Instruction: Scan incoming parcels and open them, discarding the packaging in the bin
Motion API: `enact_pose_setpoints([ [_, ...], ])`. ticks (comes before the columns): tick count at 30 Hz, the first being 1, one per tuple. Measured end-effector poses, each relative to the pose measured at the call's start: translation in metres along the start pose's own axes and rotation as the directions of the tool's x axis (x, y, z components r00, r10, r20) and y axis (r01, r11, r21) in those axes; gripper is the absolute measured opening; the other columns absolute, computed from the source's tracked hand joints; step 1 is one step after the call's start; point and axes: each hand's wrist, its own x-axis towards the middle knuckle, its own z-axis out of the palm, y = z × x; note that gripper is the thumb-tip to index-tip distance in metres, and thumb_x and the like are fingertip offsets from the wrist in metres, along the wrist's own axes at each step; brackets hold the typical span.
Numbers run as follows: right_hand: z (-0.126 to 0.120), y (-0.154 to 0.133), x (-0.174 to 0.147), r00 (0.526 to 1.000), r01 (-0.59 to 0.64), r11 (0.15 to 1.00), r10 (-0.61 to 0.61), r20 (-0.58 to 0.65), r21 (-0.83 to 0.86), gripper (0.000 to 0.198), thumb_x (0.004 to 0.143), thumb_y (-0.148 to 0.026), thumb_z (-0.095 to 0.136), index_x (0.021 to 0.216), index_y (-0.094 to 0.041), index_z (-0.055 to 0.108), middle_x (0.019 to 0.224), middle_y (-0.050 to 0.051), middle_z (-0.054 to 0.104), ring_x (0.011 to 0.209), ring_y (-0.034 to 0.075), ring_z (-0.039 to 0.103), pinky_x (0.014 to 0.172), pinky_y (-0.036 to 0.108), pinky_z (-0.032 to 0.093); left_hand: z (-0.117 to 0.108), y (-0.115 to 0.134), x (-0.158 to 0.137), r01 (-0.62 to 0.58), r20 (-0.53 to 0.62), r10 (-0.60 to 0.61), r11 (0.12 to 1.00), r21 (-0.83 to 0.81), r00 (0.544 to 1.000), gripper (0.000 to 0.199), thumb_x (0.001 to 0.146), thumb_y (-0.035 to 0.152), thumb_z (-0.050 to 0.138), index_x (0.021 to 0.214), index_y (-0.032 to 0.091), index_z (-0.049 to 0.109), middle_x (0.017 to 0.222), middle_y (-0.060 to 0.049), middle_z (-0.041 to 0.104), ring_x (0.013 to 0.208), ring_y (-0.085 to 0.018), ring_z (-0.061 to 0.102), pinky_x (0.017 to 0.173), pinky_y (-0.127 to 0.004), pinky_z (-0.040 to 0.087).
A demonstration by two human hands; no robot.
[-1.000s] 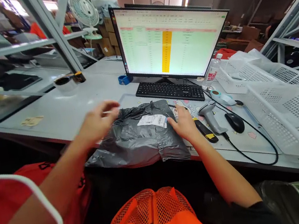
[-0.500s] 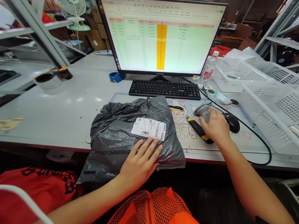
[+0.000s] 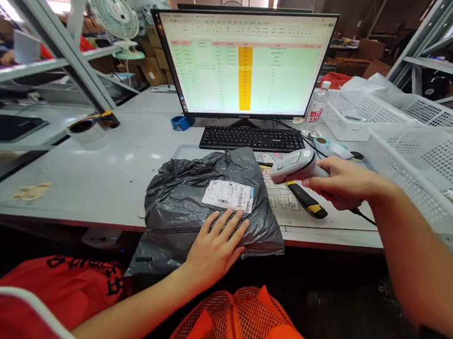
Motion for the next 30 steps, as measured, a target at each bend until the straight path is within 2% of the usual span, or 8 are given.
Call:
enact_pose_setpoints([
  [2,-0.001,-0.026,-0.021,0.971,-0.059,0.998,0.055,0.233,0.01,0.045,0.075,-0.055,0.087,0.098,-0.019,0.073,0.053,-0.005,0.053,0.034,0.009,0.039,0.03,0.021,0.024,0.001,0.0,0.0,-0.003,0.003,0.003,1.0,-0.004,1.0,0.052,0.106,0.045,0.056,0.152,0.021,0.058,0.165,-0.008,0.051,0.151,-0.032,0.048,0.125,-0.052,0.034],
  [4,0.006,-0.045,-0.029,0.932,-0.094,0.996,0.091,0.352,-0.007,0.047,0.074,-0.055,0.088,0.103,-0.021,0.073,0.055,-0.005,0.054,0.034,0.008,0.038,0.029,0.019,0.022,0.001,-0.001,0.0,-0.009,-0.004,0.009,1.0,-0.007,1.0,0.052,0.107,0.044,0.055,0.152,0.02,0.058,0.164,-0.009,0.052,0.15,-0.032,0.048,0.124,-0.052,0.034],
  [13,0.022,-0.041,-0.013,0.958,0.104,0.989,-0.072,0.276,-0.105,0.039,0.086,-0.053,0.077,0.108,-0.021,0.072,0.056,-0.006,0.053,0.038,0.009,0.042,0.031,0.019,0.029,0.004,-0.004,-0.001,-0.01,-0.084,0.009,1.0,-0.02,0.996,0.05,0.104,0.046,0.061,0.148,0.023,0.06,0.152,-0.007,0.063,0.14,-0.029,0.056,0.12,-0.05,0.036],
  [17,0.016,-0.017,-0.001,0.978,0.142,0.972,-0.109,0.175,-0.19,0.042,0.093,-0.058,0.069,0.113,-0.021,0.071,0.067,-0.001,0.062,0.051,0.014,0.056,0.042,0.023,0.041,0.009,-0.004,-0.002,-0.012,-0.092,0.01,0.999,-0.031,0.996,0.05,0.105,0.048,0.058,0.149,0.023,0.059,0.151,-0.006,0.064,0.14,-0.029,0.056,0.12,-0.049,0.036],
  [20,0.021,0.012,0.023,0.989,0.13,0.929,-0.145,-0.017,-0.347,0.047,0.095,-0.06,0.064,0.116,-0.019,0.071,0.085,0.006,0.072,0.07,0.022,0.068,0.058,0.029,0.051,0.002,-0.005,-0.001,-0.015,-0.056,0.01,0.996,-0.086,0.998,0.051,0.107,0.048,0.054,0.151,0.023,0.056,0.153,-0.007,0.062,0.142,-0.031,0.054,0.121,-0.051,0.035],
  [23,0.041,0.051,0.052,0.96,-0.034,0.814,-0.135,-0.247,-0.58,0.045,0.1,-0.051,0.058,0.119,-0.012,0.069,0.107,0.017,0.076,0.099,0.031,0.072,0.08,0.037,0.054,-0.018,-0.016,0.001,0.011,0.034,-0.005,0.981,-0.194,0.999,0.056,0.105,0.051,0.057,0.155,0.025,0.053,0.161,-0.007,0.055,0.147,-0.031,0.049,0.124,-0.051,0.035],
  [26,0.064,0.089,0.07,0.913,-0.259,0.704,-0.046,-0.406,-0.661,0.049,0.105,-0.037,0.051,0.141,-0.004,0.058,0.127,0.024,0.071,0.115,0.036,0.07,0.09,0.04,0.051,-0.037,-0.037,0.001,0.107,0.136,-0.076,0.966,-0.237,0.988,0.079,0.093,0.061,0.073,0.161,0.032,0.046,0.171,-0.007,0.041,0.158,-0.039,0.035,0.129,-0.064,0.027],
  [30,0.067,0.105,0.077,0.892,-0.339,0.677,0.01,-0.453,-0.653,0.059,0.108,-0.045,0.048,0.147,-0.002,0.054,0.13,0.027,0.07,0.119,0.038,0.068,0.093,0.042,0.052,-0.039,-0.055,-0.004,0.244,0.314,-0.167,0.943,-0.224,0.935,0.116,0.065,0.072,0.091,0.164,0.037,0.042,0.178,-0.011,0.025,0.161,-0.054,0.016,0.123,-0.083,0.017],
])
